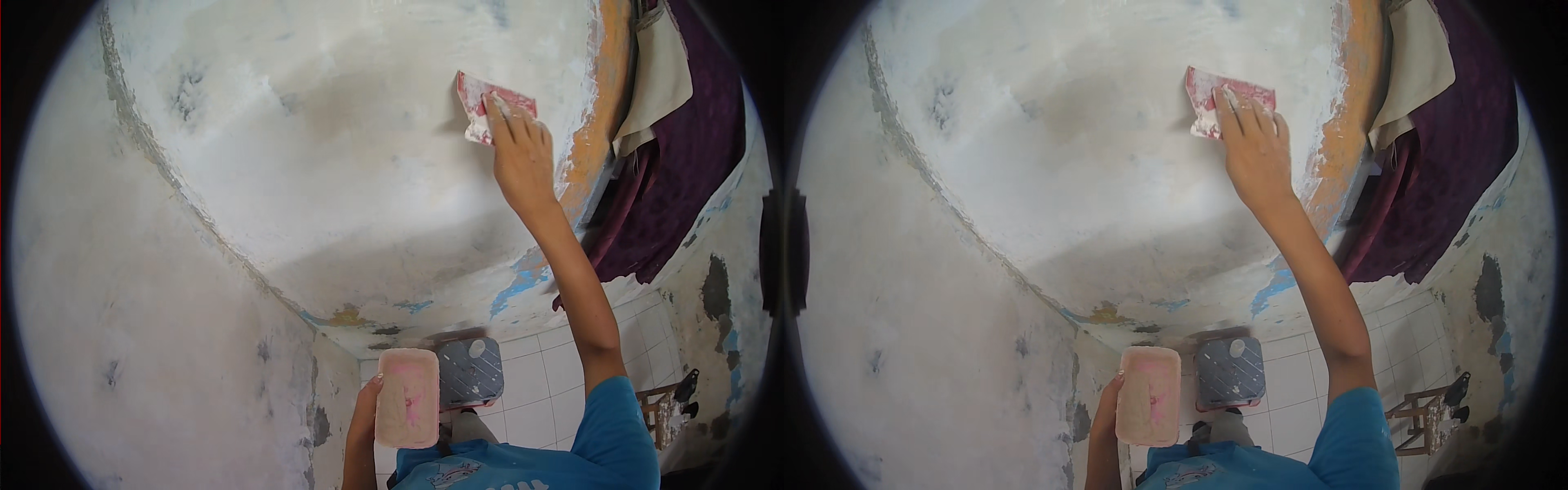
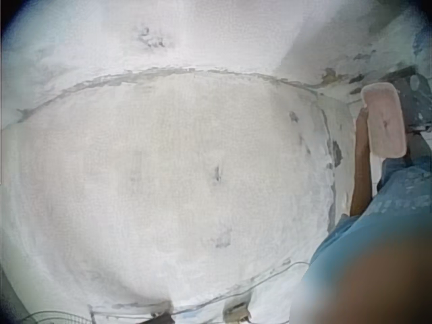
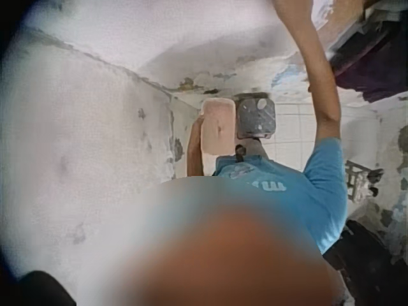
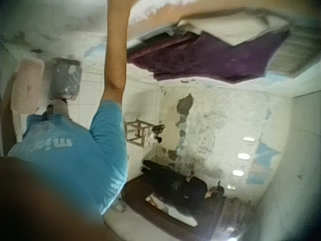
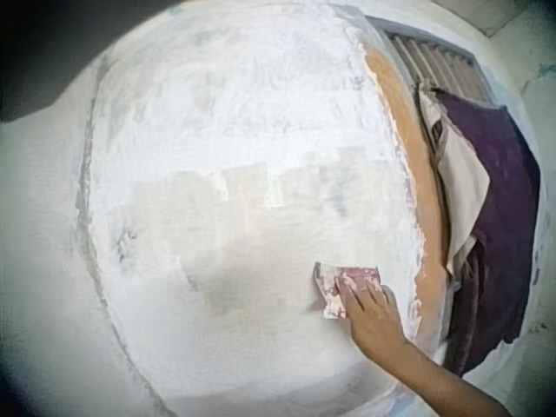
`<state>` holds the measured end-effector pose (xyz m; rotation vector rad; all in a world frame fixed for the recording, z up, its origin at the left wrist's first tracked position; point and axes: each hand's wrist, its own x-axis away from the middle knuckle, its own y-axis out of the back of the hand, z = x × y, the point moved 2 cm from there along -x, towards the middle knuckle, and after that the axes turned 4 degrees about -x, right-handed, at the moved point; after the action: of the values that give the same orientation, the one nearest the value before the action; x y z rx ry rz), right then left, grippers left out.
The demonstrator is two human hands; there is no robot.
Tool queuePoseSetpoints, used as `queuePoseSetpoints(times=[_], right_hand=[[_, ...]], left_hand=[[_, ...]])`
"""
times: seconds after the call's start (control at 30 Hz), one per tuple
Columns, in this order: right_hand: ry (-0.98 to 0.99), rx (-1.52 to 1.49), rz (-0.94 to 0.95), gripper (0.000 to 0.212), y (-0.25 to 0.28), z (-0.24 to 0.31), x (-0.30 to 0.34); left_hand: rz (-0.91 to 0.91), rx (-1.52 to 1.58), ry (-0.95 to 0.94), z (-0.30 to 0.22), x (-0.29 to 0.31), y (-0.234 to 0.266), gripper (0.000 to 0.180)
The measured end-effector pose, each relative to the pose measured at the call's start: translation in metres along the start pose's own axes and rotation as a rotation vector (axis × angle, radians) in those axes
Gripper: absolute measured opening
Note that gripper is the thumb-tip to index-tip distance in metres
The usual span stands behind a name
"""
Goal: The person applies wall filler from a putty container to damaged spots on a room wall using a scraper.
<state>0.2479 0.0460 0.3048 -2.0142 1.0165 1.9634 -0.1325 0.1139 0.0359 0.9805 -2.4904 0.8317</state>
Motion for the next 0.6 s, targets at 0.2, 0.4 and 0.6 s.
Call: queuePoseSetpoints(times=[0.2, 0.4, 0.6], right_hand=[[0.111, -0.063, 0.171, 0.055, -0.034, 0.028, 0.095], [-0.005, -0.244, 0.153, 0.055, -0.002, 0.008, 0.022], [0.116, -0.031, -0.021, 0.055, -0.024, 0.014, 0.007]], left_hand=[[0.015, 0.028, -0.014, 0.008, -0.003, 0.005, 0.046], [0.016, 0.036, 0.019, 0.002, 0.002, 0.002, 0.047], [0.001, 0.027, -0.018, 0.007, 0.0, 0.002, 0.048]])
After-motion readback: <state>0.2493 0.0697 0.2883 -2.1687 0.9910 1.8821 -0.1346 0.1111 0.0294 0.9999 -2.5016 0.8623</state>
